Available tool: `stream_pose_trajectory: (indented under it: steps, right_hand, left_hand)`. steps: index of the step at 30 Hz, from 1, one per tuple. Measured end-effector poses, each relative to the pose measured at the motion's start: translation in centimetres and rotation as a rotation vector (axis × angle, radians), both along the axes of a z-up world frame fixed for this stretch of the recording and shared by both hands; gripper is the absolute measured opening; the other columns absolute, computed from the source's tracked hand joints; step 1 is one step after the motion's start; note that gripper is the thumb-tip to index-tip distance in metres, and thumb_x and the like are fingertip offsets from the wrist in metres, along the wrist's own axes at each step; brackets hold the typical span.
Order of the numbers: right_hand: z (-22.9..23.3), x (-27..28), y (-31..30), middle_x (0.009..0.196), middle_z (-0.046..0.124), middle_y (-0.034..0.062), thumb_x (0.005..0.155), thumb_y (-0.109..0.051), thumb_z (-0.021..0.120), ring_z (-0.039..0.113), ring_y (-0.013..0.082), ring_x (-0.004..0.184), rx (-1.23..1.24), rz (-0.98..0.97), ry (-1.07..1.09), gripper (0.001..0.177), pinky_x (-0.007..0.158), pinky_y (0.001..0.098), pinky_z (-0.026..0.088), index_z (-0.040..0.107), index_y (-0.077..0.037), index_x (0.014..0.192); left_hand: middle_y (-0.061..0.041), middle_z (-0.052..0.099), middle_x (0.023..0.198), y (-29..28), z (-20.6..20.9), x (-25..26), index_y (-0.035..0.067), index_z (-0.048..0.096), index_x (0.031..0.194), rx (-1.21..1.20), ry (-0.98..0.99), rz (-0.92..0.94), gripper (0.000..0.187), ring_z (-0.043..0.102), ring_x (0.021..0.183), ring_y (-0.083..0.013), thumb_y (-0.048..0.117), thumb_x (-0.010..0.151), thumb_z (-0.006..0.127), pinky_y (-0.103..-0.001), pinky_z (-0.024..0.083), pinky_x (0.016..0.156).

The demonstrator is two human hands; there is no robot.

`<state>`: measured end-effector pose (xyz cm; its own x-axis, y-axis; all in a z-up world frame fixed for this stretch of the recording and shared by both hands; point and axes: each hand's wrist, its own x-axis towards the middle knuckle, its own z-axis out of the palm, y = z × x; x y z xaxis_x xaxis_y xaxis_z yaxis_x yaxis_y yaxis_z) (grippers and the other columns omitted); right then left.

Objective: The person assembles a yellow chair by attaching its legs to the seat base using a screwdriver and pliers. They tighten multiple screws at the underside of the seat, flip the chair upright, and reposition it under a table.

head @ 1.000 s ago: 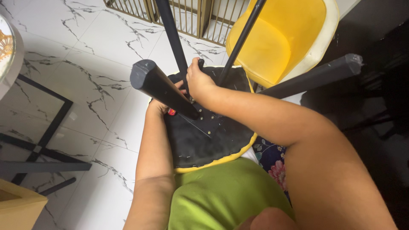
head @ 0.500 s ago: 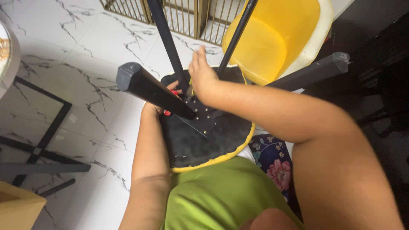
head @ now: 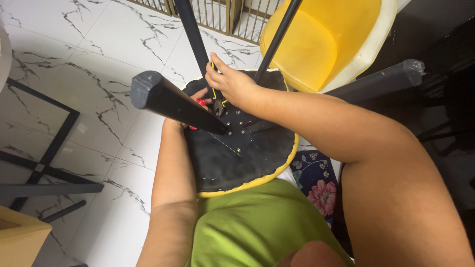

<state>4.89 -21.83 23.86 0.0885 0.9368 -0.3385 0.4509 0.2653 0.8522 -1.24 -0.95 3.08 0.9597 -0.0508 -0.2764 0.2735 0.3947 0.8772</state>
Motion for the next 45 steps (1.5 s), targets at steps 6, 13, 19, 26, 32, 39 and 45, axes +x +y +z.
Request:
stream_pose_trajectory:
  steps: [6,13,19,26,32,39,45]
  right_hand:
    - [-0.7,0.7,0.1,0.146,0.048,0.0101,0.092,-0.036,0.054,0.036,0.0351,0.14,0.055,0.106,0.007,0.038,0.116,0.0669,0.013,0.077,-0.014,0.113]
    - [-1.6,2.0,0.6,0.134,0.056,0.0065,0.091,-0.035,0.055,0.043,0.0308,0.134,0.142,0.234,0.064,0.034,0.12,0.0635,0.016,0.08,-0.014,0.103]
    - [-1.2,0.1,0.9,0.13,0.061,0.014,0.091,-0.035,0.056,0.047,0.0386,0.13,0.063,0.096,0.052,0.037,0.112,0.065,0.023,0.08,-0.011,0.105]
    - [0.1,-3.5,2.5,0.131,0.062,0.0213,0.091,-0.04,0.063,0.049,0.0483,0.124,-0.128,-0.299,0.118,0.048,0.097,0.0738,0.028,0.07,-0.01,0.128]
    - [0.0,-5.0,3.3,0.128,0.068,0.0176,0.09,-0.039,0.069,0.049,0.0501,0.126,-0.193,-0.711,0.23,0.054,0.092,0.0775,0.032,0.069,-0.006,0.133]
    - [2.5,-5.1,2.1,0.146,0.052,0.0232,0.089,-0.043,0.07,0.036,0.0526,0.138,-0.218,-0.581,0.196,0.059,0.099,0.0801,0.023,0.064,-0.012,0.138]
    - [3.5,-3.1,0.8,0.159,0.031,0.0219,0.087,-0.047,0.065,0.022,0.0496,0.145,-0.101,-0.42,0.151,0.061,0.103,0.0786,0.012,0.061,-0.014,0.138]
  left_hand:
    - [-0.016,0.068,0.121,0.3,-1.0,0.2,0.006,0.037,0.159,-0.103,-0.016,-0.018,0.083,0.07,0.083,-0.0159,0.003,0.083,0.071,-0.029,0.059,0.073]
    - [-0.016,0.072,0.115,0.7,-2.0,0.5,0.003,0.049,0.154,-0.138,0.01,0.038,0.069,0.073,0.084,-0.0176,0.011,0.09,0.07,-0.03,0.06,0.074]
    - [-0.016,0.071,0.121,0.3,-1.1,0.5,0.009,0.046,0.156,-0.007,-0.008,-0.014,0.074,0.071,0.087,-0.0145,0.01,0.087,0.072,-0.029,0.059,0.076]
    - [-0.016,0.069,0.13,0.0,-0.6,0.3,0.008,0.041,0.157,0.097,-0.047,-0.038,0.082,0.069,0.106,-0.0153,0.01,0.084,0.077,-0.029,0.058,0.084]
    - [-0.015,0.064,0.134,0.1,-1.2,0.7,0.01,0.037,0.157,0.206,-0.05,-0.04,0.091,0.067,0.116,-0.0175,0.011,0.078,0.083,-0.03,0.057,0.095]
    - [-0.019,0.068,0.131,0.7,-1.5,0.7,0.007,0.04,0.16,0.07,-0.003,0.0,0.087,0.071,0.1,-0.0188,0.014,0.082,0.078,-0.031,0.059,0.085]
    - [-0.016,0.067,0.122,0.7,-1.5,0.3,0.007,0.036,0.159,-0.032,-0.021,0.005,0.086,0.071,0.085,-0.0167,0.005,0.081,0.073,-0.03,0.059,0.076]
